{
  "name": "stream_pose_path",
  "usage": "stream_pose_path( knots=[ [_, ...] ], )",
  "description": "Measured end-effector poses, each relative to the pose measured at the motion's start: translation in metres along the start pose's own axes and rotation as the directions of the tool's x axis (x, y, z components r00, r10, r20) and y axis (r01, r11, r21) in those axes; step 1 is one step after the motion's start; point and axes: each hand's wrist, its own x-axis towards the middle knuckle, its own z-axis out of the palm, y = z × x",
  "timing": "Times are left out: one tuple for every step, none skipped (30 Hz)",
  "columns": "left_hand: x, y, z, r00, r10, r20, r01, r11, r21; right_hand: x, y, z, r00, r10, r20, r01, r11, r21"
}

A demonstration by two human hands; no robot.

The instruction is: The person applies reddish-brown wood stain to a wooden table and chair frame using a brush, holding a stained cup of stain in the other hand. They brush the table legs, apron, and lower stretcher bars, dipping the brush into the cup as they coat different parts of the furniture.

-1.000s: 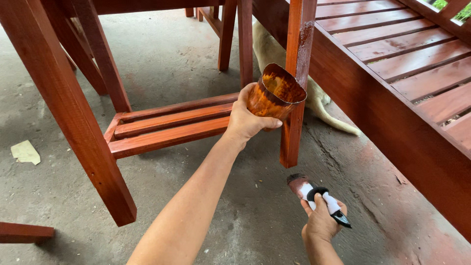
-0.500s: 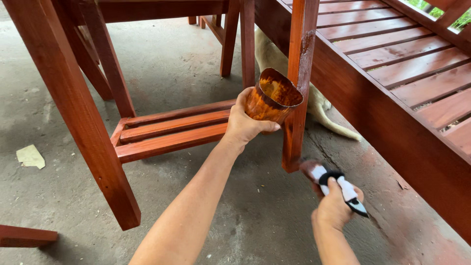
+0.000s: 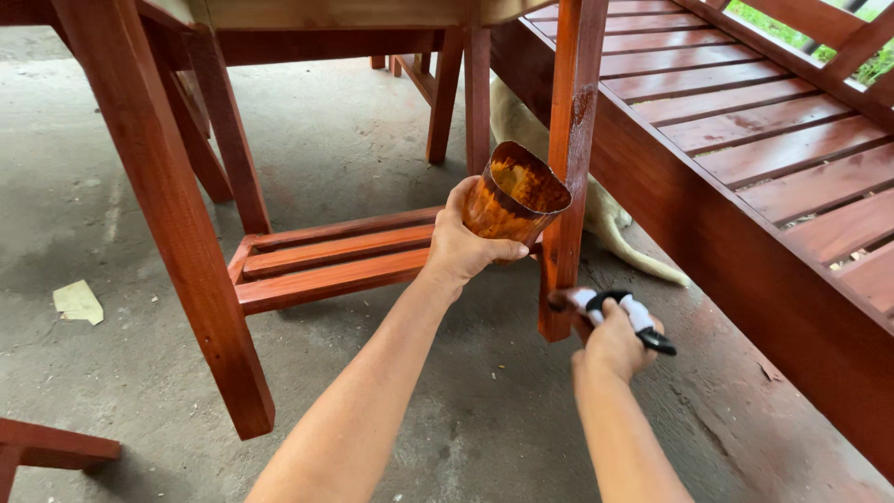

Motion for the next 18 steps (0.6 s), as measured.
stream_pose_path(
  knots=[
    [-0.001,0.002,-0.002,1.0,-0.015,-0.002,0.015,1.0,0.016,0.001,-0.006,0.01,1.0,0.009,0.003,-0.009,1.0,0.019],
    [-0.001,0.004,-0.004,1.0,-0.03,-0.004,0.03,0.999,0.032,0.002,-0.011,0.021,1.0,0.017,0.007,-0.017,0.999,0.037],
    [-0.002,0.007,-0.006,0.999,-0.044,-0.007,0.044,0.998,0.048,0.004,-0.018,0.032,1.0,0.021,-0.001,-0.021,0.996,0.082],
    [-0.003,0.01,-0.008,0.999,-0.034,-0.02,0.035,0.997,0.066,0.006,-0.025,0.044,1.0,0.026,-0.008,-0.025,0.992,0.126],
    [-0.004,0.012,-0.011,0.999,-0.023,-0.032,0.026,0.996,0.086,0.007,-0.032,0.054,0.999,0.033,-0.013,-0.03,0.985,0.17],
    [-0.004,0.015,-0.014,0.999,-0.012,-0.045,0.016,0.994,0.105,0.007,-0.038,0.063,1.0,-0.022,0.021,0.018,0.979,0.201],
    [-0.005,0.017,-0.016,0.998,-0.007,-0.058,0.014,0.993,0.12,0.006,-0.044,0.072,0.995,-0.079,0.053,0.064,0.97,0.235],
    [-0.005,0.02,-0.02,0.998,0.0,-0.07,0.009,0.991,0.135,0.005,-0.051,0.082,0.987,-0.137,0.084,0.11,0.956,0.273],
    [-0.006,0.023,-0.022,0.996,0.008,-0.083,0.005,0.989,0.15,0.004,-0.059,0.092,0.991,-0.104,0.08,0.08,0.964,0.254],
    [-0.006,0.025,-0.024,0.995,0.003,-0.097,0.012,0.989,0.15,0.002,-0.068,0.102,0.995,-0.07,0.076,0.05,0.971,0.236],
    [-0.005,0.028,-0.026,0.994,0.0,-0.112,0.017,0.988,0.15,0.001,-0.077,0.11,0.997,-0.038,0.074,0.021,0.976,0.218],
    [-0.004,0.031,-0.028,0.992,-0.004,-0.128,0.023,0.988,0.15,-0.002,-0.085,0.116,0.996,-0.002,0.092,-0.018,0.976,0.217],
    [-0.004,0.034,-0.03,0.99,0.001,-0.139,0.022,0.986,0.164,-0.003,-0.093,0.121,0.993,0.033,0.111,-0.057,0.975,0.215],
    [-0.002,0.038,-0.032,0.989,0.006,-0.15,0.02,0.984,0.177,-0.005,-0.1,0.128,0.989,0.067,0.13,-0.094,0.973,0.213],
    [-0.001,0.041,-0.033,0.987,0.012,-0.161,0.019,0.982,0.189,-0.007,-0.105,0.135,0.987,0.059,0.151,-0.094,0.968,0.234],
    [0.001,0.045,-0.035,0.986,0.026,-0.164,0.008,0.98,0.199,-0.007,-0.111,0.142,0.984,0.05,0.171,-0.093,0.962,0.257],
    [0.002,0.048,-0.036,0.985,0.038,-0.167,-0.003,0.978,0.209,-0.007,-0.116,0.148,0.981,0.041,0.19,-0.094,0.956,0.278],
    [0.002,0.051,-0.037,0.984,0.049,-0.172,-0.01,0.976,0.219,-0.006,-0.12,0.154,0.978,0.037,0.204,-0.096,0.952,0.289]
  ],
)
